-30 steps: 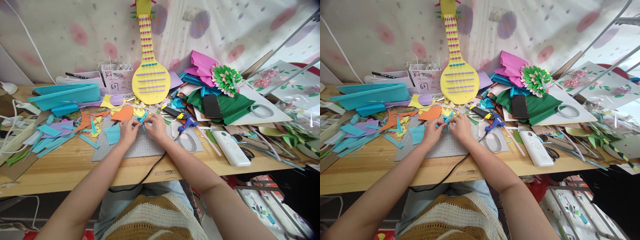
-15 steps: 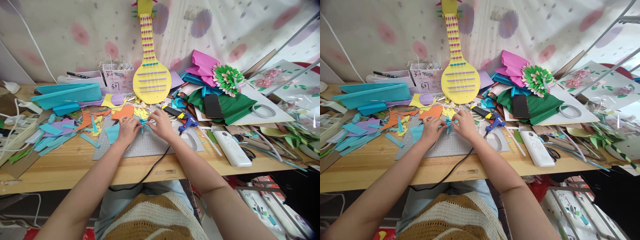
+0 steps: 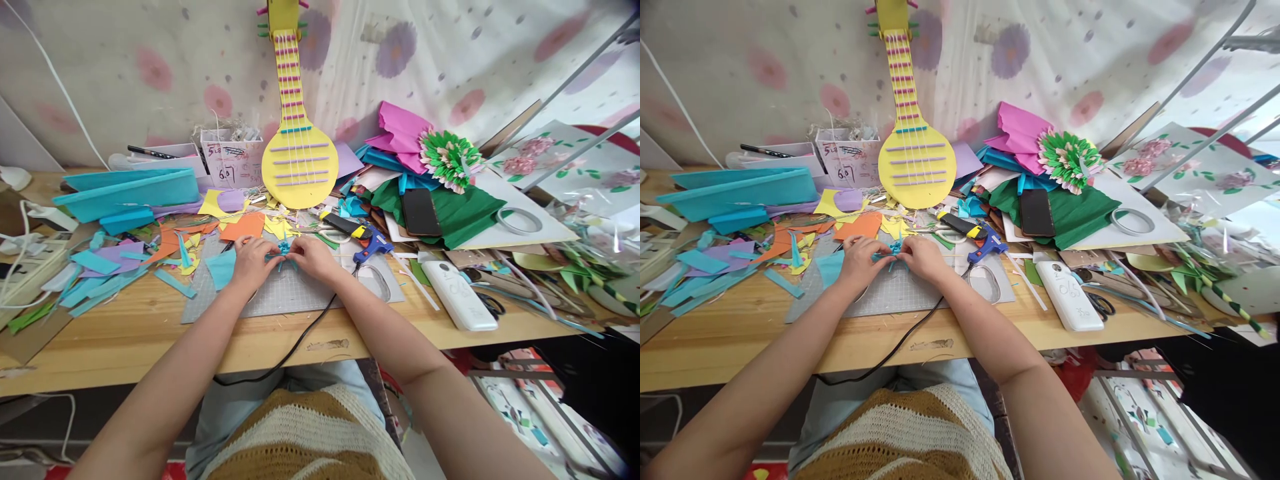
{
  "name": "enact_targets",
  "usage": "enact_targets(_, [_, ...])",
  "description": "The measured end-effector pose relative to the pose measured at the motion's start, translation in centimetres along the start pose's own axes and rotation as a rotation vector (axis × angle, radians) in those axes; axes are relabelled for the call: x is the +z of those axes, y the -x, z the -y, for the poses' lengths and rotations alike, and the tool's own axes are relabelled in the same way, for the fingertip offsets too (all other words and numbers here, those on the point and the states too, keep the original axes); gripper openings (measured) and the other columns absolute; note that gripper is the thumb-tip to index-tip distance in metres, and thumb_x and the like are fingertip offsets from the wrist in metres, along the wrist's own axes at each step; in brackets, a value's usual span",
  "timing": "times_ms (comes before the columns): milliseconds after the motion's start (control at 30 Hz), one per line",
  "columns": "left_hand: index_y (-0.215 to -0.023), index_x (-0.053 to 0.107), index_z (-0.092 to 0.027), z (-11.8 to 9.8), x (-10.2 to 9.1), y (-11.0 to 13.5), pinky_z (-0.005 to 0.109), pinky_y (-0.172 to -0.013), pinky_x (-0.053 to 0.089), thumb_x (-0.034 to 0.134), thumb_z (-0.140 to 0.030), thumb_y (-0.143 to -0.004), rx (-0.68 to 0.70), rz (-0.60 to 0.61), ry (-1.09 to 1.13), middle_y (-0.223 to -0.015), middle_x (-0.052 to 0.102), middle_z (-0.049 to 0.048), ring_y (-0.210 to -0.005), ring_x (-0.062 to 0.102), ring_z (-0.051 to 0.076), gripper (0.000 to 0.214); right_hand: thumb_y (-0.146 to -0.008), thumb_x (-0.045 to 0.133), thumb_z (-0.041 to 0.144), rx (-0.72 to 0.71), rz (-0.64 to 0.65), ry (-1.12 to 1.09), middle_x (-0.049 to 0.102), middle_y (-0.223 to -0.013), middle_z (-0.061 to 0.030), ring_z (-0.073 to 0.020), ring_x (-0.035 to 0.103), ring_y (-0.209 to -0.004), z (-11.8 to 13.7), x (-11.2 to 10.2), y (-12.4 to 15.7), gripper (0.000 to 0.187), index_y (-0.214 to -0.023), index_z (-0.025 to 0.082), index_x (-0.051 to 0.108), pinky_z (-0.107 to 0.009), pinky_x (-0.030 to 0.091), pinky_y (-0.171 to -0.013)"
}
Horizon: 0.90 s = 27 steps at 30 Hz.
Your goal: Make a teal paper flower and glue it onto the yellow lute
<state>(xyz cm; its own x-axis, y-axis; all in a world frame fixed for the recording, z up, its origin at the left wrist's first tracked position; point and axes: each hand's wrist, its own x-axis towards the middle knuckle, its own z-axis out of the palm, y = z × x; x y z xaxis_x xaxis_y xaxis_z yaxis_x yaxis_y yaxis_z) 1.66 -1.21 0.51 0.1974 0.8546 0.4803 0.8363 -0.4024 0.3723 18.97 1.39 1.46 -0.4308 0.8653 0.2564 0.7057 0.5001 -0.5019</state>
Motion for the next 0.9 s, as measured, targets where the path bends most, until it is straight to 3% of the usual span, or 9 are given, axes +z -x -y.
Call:
enact_targets(200, [-0.075, 0.062, -0.023, -0.02, 0.26, -0.24, 0.038, -0.091, 0.028, 0.068, -0.031, -0.074, -0.088, 0.009, 0.062, -0.077, 0.068, -0.0002, -0.080, 0.059, 0.018, 0.010, -0.079, 0.061, 0.025, 0.020, 0.039, -0.014, 0.061, -0.072, -0.0012, -0.0110, 0.049, -0.065, 0.05, -0.34, -0.03, 0.010, -0.077, 0.015, 0.063, -0.022, 0.032, -0.061])
enact_targets(400, [-0.066, 0.065, -0.024, 0.45, 0.22, -0.36, 0.039, -0.092, 0.029, 0.061, -0.033, -0.080, -0.046, 0.011, 0.083, -0.068, 0.067, -0.0021, -0.069, 0.059, 0.015, 0.017, -0.079, 0.060, 0.020, -0.073, 0.028, 0.007, 0.061, -0.084, -0.0020, -0.0135, 0.053, -0.078, 0.29, -0.61, 0.35, 0.005, -0.083, 0.018, 0.062, -0.023, 0.035, -0.068])
enact_targets(500, [-0.067, 0.065, -0.024, 0.47, -0.02, -0.41, 0.039, -0.093, 0.028, 0.059, -0.032, -0.081, 0.009, -0.009, 0.051, -0.069, 0.068, -0.0018, -0.071, 0.059, 0.015, 0.018, -0.079, 0.060, 0.019, -0.105, -0.003, 0.035, 0.061, -0.092, -0.0026, -0.0157, 0.054, -0.087, 0.28, -0.54, 0.48, 0.007, -0.086, 0.020, 0.062, -0.024, 0.035, -0.070])
enact_targets(667, [-0.068, 0.066, -0.025, 0.44, -0.05, -0.46, 0.040, -0.094, 0.027, 0.057, -0.031, -0.082, 0.040, 0.009, 0.027, -0.072, 0.069, -0.0014, -0.075, 0.060, 0.016, 0.018, -0.080, 0.057, 0.014, -0.132, 0.000, 0.017, 0.060, -0.086, -0.0030, -0.0147, 0.054, -0.081, -0.09, -0.12, 0.21, 0.008, -0.081, 0.018, 0.063, -0.024, 0.036, -0.071])
enact_targets(900, [-0.072, 0.065, -0.023, 0.12, -0.04, -0.31, 0.040, -0.087, 0.028, 0.058, -0.034, -0.081, -0.063, -0.077, 0.028, -0.080, 0.070, 0.0008, -0.086, 0.059, 0.020, 0.016, -0.080, 0.056, 0.010, -0.103, 0.008, -0.039, 0.059, -0.083, -0.0043, -0.0139, 0.052, -0.078, -0.21, 0.14, -0.05, 0.008, -0.078, 0.015, 0.062, -0.024, 0.038, -0.073])
